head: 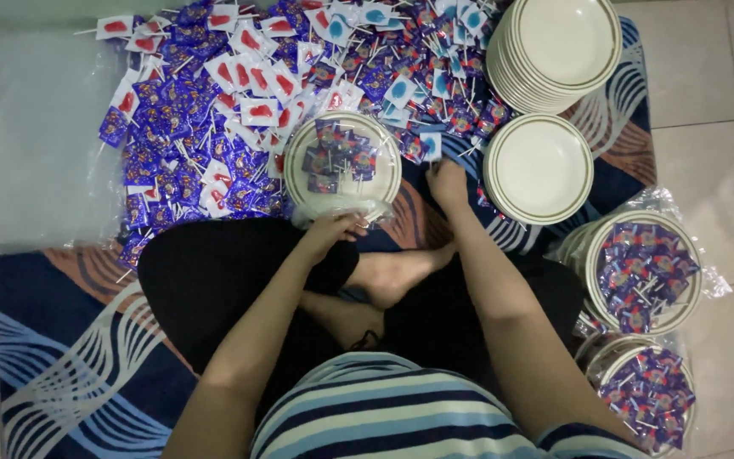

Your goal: The person picks up food packets from a pile on the floor and places them into a plastic bag within a plate, then sets the finished plate on a stack.

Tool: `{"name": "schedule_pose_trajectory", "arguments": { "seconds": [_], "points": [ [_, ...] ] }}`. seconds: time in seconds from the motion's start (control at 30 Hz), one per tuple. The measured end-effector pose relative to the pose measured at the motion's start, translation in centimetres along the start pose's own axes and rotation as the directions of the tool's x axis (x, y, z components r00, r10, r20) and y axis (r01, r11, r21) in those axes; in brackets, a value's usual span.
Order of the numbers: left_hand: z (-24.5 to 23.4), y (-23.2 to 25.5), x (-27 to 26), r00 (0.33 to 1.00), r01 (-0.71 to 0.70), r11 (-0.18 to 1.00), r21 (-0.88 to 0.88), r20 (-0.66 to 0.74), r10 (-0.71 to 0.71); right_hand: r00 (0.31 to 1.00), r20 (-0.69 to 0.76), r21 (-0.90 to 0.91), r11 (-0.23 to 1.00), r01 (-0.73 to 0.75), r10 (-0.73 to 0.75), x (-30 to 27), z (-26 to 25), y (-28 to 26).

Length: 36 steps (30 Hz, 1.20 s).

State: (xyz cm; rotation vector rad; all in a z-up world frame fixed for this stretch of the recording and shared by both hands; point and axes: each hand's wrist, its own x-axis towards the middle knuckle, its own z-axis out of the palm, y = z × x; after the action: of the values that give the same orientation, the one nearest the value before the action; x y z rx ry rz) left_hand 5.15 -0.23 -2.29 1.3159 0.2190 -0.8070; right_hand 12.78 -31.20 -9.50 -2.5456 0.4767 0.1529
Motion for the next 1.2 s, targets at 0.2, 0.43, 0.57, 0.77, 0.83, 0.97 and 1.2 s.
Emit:
{"name": "schedule_pose_trajectory", "arguments": {
  "seconds": [0.2,0.43,0.57,0.77,0.83,0.97,1.2],
  "points": [
    [-0.4,0.2,-0.7,0.997,-0.014,0.994,0.104,0.081,0.006,0.970,0.199,0.714,0.658,-0.240,0.138,-9.5,-4.7,-4.0],
    [2.6,2.2,-3.6,0.988,-0.071,0.995,0.075,0.145,0.059,0.919,0.361,0.825,0.514,-0.237,-0.156,-18.4,-3.8,-6.8],
    [3.6,1.4,-3.7,0.986,-0.149,0.985,0.090,0.089,0.141,0.930,0.342,0.859,0.446,-0.252,-0.132,-21.4,-1.7,-9.0],
    [3.1,-0.1,-4.1,0.986,-0.165,0.980,0.109,0.018,0.164,0.944,0.309,0.876,0.421,-0.237,-0.112,-22.3,-1.2,-10.4],
    [2.4,-0.9,-3.6,0.986,-0.156,0.976,0.153,-0.026,0.162,0.945,0.302,0.846,0.492,-0.205,-0.125,-22.3,-1.5,-10.4],
    [0.0,-1.7,-2.1,0.996,-0.070,0.982,0.174,-0.034,0.077,0.950,0.302,0.840,0.494,-0.224,-0.083,-20.2,-2.1,-8.0],
    [-1.9,2.6,-4.9,0.987,0.089,0.868,0.488,0.072,-0.141,0.987,0.140,0.707,0.691,-0.152,0.074,-16.1,-4.0,-3.9]
  ]
}}
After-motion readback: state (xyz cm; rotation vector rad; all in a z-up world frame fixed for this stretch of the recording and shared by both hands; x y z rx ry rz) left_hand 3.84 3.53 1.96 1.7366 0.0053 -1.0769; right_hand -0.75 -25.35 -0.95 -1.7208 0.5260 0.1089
